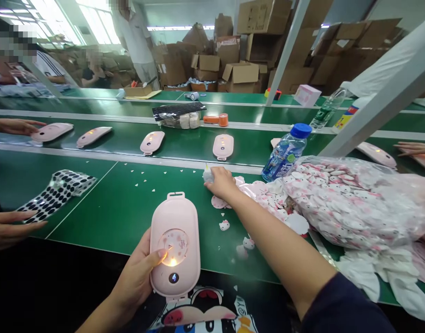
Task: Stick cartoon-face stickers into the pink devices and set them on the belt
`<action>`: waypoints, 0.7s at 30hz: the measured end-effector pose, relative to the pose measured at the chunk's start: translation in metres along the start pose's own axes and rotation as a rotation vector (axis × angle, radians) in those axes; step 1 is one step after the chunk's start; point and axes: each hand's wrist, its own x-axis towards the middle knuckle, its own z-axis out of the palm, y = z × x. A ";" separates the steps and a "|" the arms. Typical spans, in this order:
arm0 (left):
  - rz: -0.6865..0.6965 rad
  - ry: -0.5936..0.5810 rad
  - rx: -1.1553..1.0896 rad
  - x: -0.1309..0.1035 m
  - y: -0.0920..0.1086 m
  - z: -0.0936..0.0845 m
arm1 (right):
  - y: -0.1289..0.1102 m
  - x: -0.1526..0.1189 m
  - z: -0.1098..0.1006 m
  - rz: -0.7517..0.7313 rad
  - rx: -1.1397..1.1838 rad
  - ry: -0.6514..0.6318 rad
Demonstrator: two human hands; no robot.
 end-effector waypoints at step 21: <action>0.436 -0.235 0.202 -0.006 -0.007 -0.010 | -0.020 -0.176 -0.099 -0.651 -0.253 -0.134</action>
